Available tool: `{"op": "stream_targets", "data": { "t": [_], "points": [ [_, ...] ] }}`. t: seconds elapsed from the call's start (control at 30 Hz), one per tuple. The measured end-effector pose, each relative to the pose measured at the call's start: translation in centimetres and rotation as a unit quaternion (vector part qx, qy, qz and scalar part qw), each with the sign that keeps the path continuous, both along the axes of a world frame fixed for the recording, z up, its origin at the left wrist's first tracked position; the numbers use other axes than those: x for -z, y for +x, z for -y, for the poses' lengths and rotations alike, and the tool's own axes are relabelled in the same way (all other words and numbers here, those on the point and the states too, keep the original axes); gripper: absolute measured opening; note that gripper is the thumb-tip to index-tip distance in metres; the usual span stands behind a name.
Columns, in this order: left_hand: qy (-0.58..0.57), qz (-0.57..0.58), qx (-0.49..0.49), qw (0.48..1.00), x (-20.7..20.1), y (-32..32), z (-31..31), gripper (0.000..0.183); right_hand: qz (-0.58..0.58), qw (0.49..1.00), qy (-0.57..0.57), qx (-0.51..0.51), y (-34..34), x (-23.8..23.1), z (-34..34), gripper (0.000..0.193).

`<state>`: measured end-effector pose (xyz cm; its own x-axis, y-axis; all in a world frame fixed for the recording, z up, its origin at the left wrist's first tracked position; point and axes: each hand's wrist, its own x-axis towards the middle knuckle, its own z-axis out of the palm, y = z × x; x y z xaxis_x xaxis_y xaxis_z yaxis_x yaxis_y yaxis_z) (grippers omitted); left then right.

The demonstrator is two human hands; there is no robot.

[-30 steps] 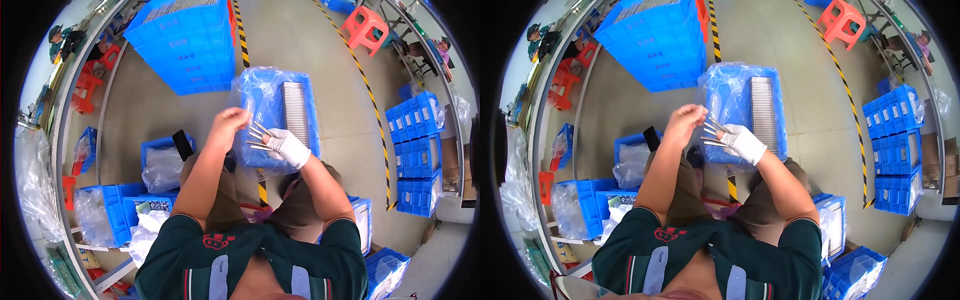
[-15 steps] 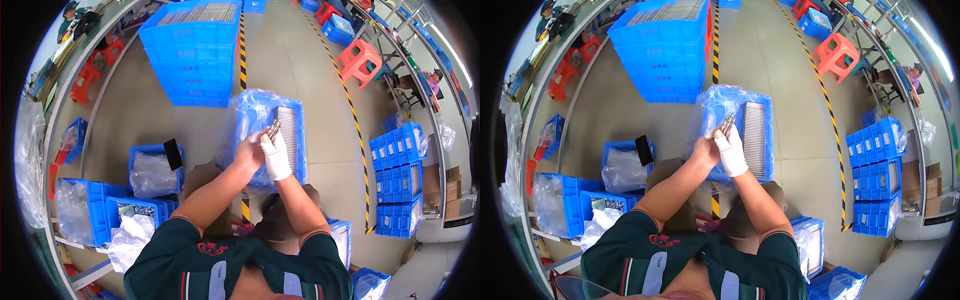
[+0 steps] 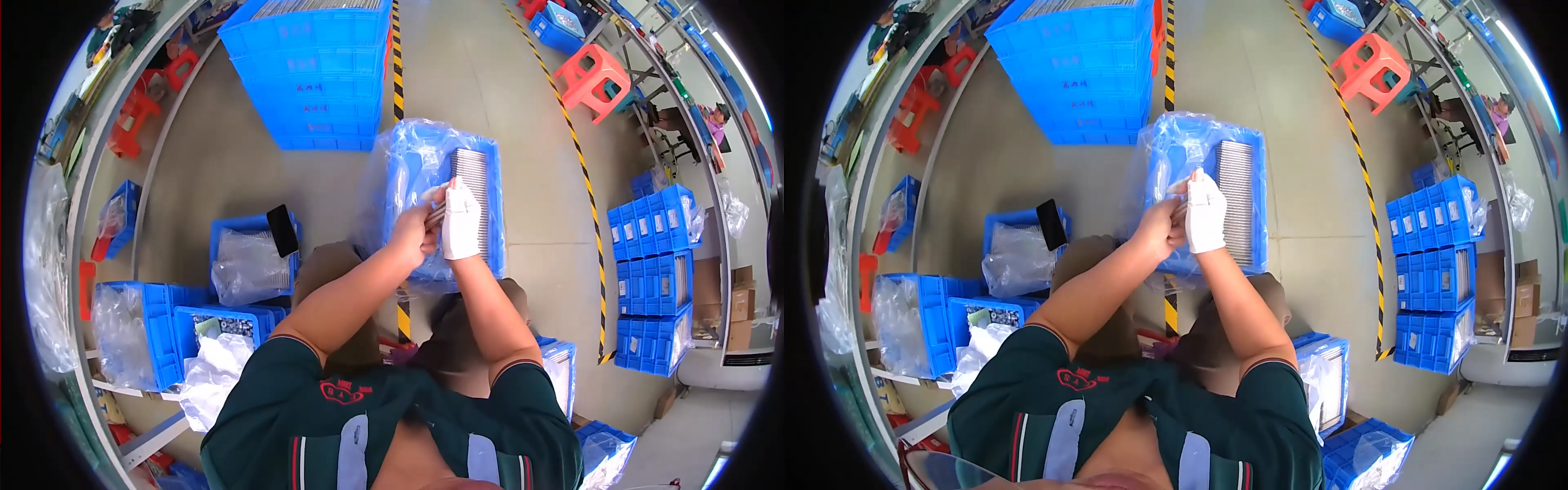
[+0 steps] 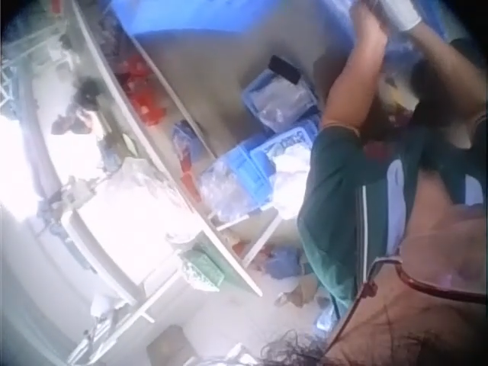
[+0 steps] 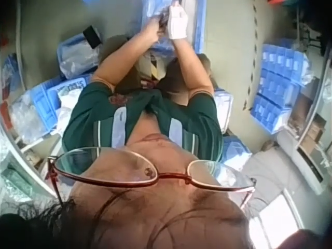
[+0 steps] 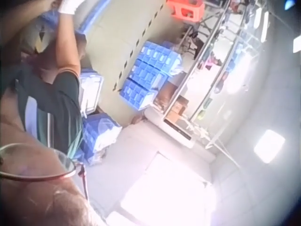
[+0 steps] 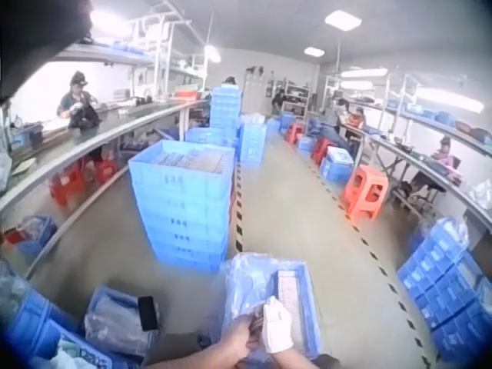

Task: The person assembles or sorts small metal pins into a plastic container by hand.

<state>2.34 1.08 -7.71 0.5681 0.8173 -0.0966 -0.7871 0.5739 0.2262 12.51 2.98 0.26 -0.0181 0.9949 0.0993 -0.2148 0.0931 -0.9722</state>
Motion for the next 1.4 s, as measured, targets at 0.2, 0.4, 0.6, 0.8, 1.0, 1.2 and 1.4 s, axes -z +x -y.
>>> {"op": "stream_targets", "data": {
  "t": [0.2, 0.4, 0.6, 0.8, 1.0, 1.2, 1.4],
  "points": [
    [0.187, -0.66, -0.326, 0.651, -6.9, -1.6, -1.3, 0.018, 0.057, 0.924, -0.258, -0.275, 3.3, -2.6, 1.5, 0.03],
    [0.269, -0.628, -0.178, 0.708, -10.3, -1.2, 0.0, 0.016, -0.088, 0.832, -0.33, -0.436, 3.5, -1.9, 2.6, 0.03],
    [0.183, -0.65, -0.27, 0.686, -8.5, -1.7, -0.9, 0.017, -0.106, 0.873, -0.33, -0.344, 2.9, -0.4, 2.5, 0.025],
    [0.051, -0.424, -0.208, 0.88, -8.4, -2.5, 0.1, 0.02, -0.064, 0.918, -0.301, -0.249, 4.3, -2.4, 2.2, 0.019],
    [0.055, -0.342, -0.157, 0.925, -8.4, -2.2, 0.7, 0.02, 0.2, 0.973, -0.051, -0.1, 4.3, -1.5, 2.1, 0.013],
    [0.056, -0.245, -0.116, 0.961, -8.0, -2.2, 0.7, 0.016, 0.365, 0.929, 0.052, -0.03, 4.2, -1.9, 2.2, 0.014],
    [0.047, -0.253, -0.115, 0.959, -7.8, -2.3, 1.0, 0.013, 0.444, 0.89, 0.106, -0.007, 3.9, -2.3, 2.7, 0.015]
  ]
}}
